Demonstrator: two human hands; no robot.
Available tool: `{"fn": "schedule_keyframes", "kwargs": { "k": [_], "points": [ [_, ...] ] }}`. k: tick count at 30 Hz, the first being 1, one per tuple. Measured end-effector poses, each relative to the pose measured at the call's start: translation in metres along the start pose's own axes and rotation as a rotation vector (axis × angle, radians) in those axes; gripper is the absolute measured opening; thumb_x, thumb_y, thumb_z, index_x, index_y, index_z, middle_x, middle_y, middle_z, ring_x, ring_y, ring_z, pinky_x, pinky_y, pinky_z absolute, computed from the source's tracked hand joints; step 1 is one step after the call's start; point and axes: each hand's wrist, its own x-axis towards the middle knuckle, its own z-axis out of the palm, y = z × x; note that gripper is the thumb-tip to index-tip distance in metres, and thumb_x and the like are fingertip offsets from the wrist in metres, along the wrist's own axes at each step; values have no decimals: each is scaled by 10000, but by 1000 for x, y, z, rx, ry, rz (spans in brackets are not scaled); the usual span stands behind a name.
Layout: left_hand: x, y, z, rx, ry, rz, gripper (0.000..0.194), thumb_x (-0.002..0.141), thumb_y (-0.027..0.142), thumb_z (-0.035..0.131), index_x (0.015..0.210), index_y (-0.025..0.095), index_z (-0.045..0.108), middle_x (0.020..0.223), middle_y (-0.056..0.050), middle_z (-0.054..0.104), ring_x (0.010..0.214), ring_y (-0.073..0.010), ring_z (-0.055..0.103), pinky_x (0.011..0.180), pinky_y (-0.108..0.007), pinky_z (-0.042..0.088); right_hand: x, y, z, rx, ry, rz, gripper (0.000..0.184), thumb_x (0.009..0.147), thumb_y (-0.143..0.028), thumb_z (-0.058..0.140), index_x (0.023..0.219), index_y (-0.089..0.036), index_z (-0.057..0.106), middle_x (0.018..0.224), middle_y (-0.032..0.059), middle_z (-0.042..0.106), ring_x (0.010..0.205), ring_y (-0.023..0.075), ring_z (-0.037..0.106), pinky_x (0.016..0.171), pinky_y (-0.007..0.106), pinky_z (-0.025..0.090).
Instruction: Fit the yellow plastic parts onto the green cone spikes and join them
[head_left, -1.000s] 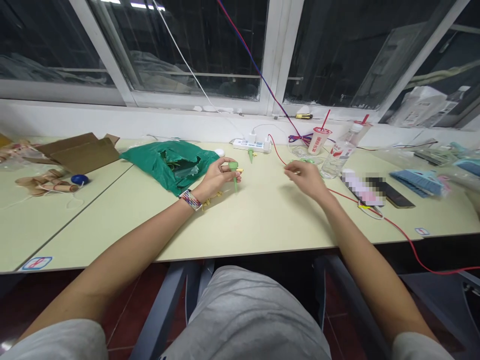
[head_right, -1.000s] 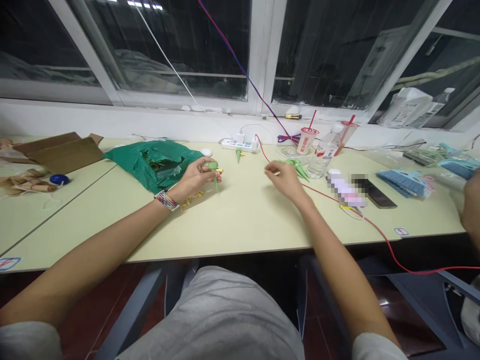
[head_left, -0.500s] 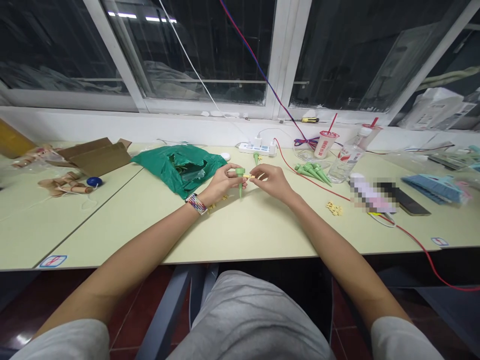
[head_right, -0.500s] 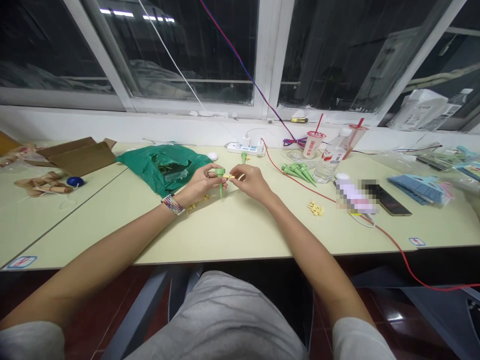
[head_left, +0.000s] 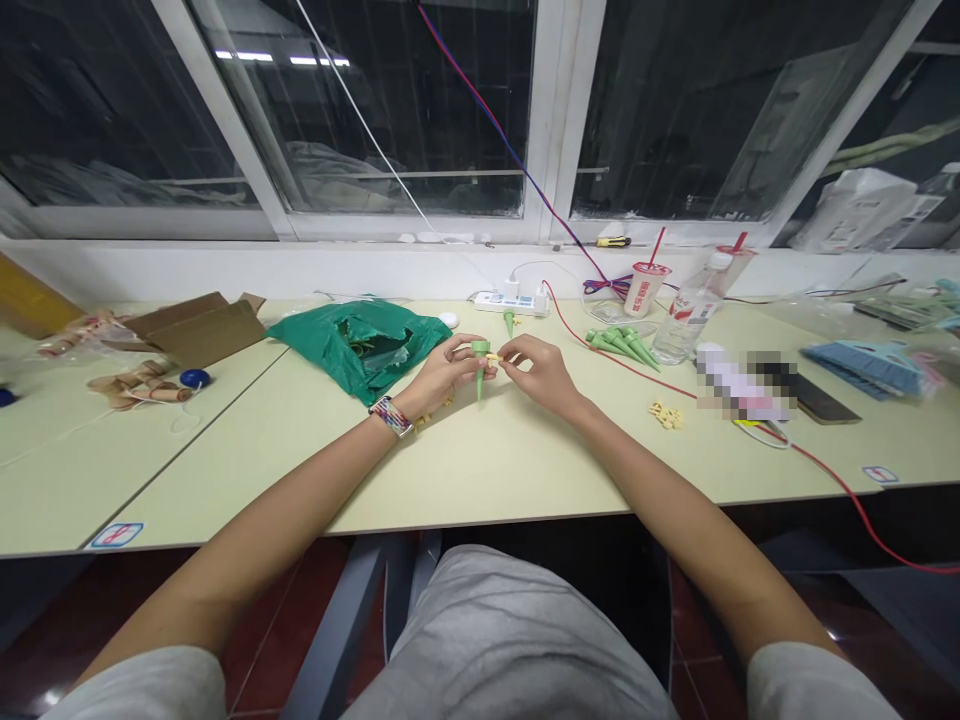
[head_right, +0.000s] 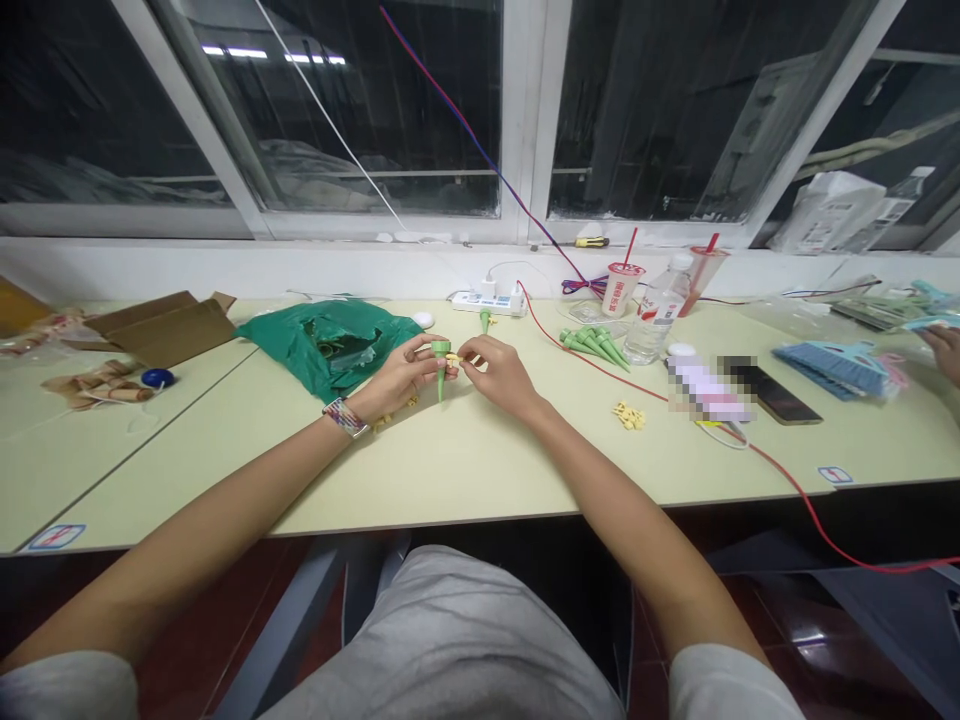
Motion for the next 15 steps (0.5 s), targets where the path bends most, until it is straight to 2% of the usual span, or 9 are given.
{"fn": "schedule_keyframes", "kwargs": {
  "k": [3,7,11,15],
  "points": [
    [1,-1,-4,-11,-19,-28,497,720,335,948,1126,196,698,963,-63,764,889,-237,777,914,-439,633,0,0,-1,29,36,37,115,926,-306,641,945,-243,736,976,58,720,890,199,703,786,341,617],
    [3,-4,-8,18,8,-23,489,706,316,956,1116,190,722,964,-67,769,900,-216,761,898,-397,622,1,1,0,75,68,102,135,894,-345,698,920,-231,765,950,46,759,870,189,717,725,309,597],
    [4,-7,-11,52,27,15,498,685,282,960,1125,211,738,998,-60,772,947,-192,742,880,-330,593,2,2,3,240,54,297,238,848,-426,752,932,-205,772,847,41,779,800,188,725,649,290,593],
    [6,-9,-12,105,28,41,506,679,293,953,1134,225,741,1012,-59,772,954,-203,738,885,-339,581,2,3,6,395,-1,436,339,831,-508,761,917,-181,741,795,52,775,736,171,714,592,260,579]
  ]
}}
